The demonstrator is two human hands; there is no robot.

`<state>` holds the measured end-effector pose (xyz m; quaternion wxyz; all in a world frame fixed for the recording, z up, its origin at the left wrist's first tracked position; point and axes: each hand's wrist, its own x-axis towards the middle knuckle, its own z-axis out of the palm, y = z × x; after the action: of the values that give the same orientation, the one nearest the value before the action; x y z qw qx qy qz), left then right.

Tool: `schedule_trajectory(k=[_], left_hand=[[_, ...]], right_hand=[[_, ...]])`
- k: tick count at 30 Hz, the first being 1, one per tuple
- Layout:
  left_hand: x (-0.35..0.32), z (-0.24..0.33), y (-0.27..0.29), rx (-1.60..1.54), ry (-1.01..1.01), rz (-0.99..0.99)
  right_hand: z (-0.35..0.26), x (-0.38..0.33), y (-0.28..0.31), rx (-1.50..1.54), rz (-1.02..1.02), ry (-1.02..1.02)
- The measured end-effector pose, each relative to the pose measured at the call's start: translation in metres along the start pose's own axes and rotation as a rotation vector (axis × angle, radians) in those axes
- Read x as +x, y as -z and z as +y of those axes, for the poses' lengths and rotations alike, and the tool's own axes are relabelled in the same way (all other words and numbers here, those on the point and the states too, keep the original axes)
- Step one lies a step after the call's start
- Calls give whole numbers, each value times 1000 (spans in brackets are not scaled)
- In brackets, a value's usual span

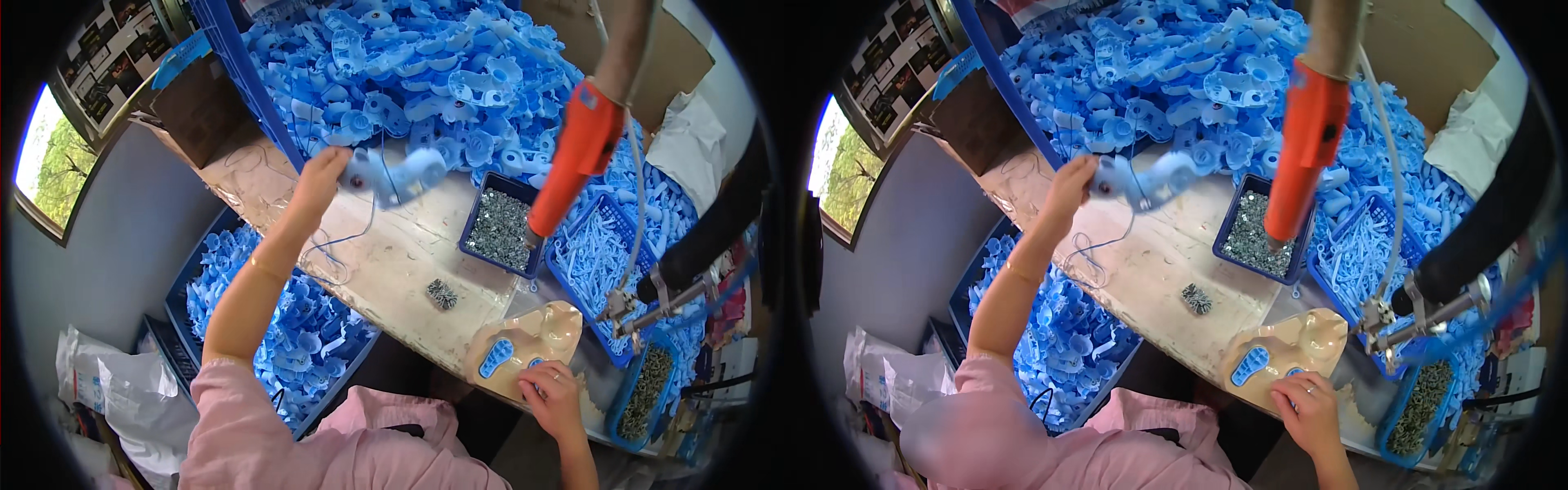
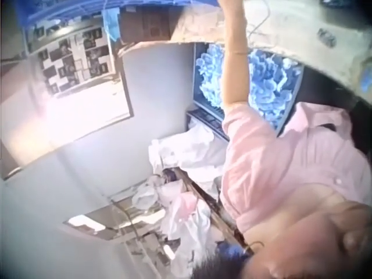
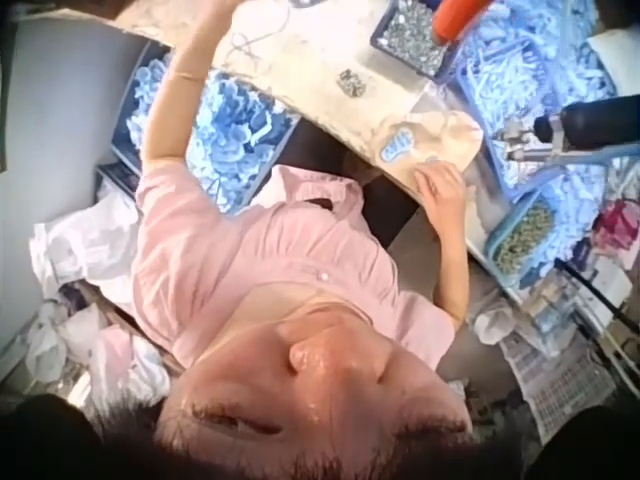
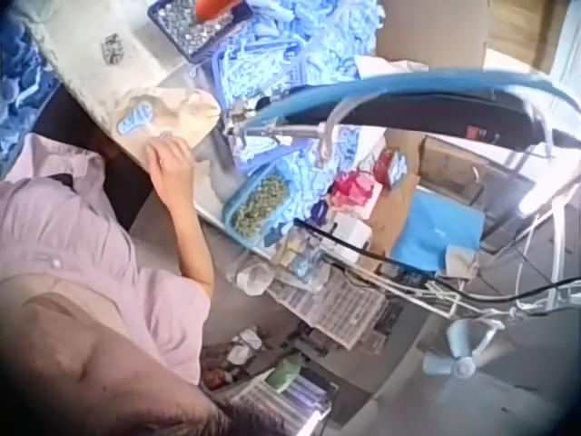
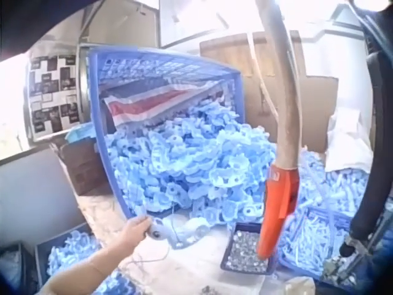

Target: Assembling small blue and tan plastic toy components using a powered screwdriver at a factory workbench.

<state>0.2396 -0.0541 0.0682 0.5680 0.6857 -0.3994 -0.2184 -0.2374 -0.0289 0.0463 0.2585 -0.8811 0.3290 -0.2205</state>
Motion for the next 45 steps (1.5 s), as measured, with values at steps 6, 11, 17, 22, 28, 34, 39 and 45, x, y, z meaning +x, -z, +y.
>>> schedule_trajectory(k=[6, 11, 17, 22, 28, 34, 39, 45], left_hand=[[-110, -26, -18, -585, 528, -377], [-185, -7, -78, -887, 607, -670], [-185, 7, -105, -459, 210, -648], [-189, 18, -117, -33, -122, -675], [-198, 16, -159, 249, -633, -753], [-205, 13, -162, 335, -654, -789], [-204, 20, -164, 388, -676, -758], [-198, 18, -167, 365, -633, -840]], right_hand=[[-24, 11, -4, 215, 94, -73], [-54, 18, -20, 454, -22, 40], [-44, -12, 33, -130, 323, 132], [-29, -7, 30, -369, 269, 95], [1, -15, -31, -394, 135, 11], [0, -15, -24, -392, -20, -12], [4, -5, -19, -389, -171, -13], [-2, -2, -17, -443, -197, -56]])
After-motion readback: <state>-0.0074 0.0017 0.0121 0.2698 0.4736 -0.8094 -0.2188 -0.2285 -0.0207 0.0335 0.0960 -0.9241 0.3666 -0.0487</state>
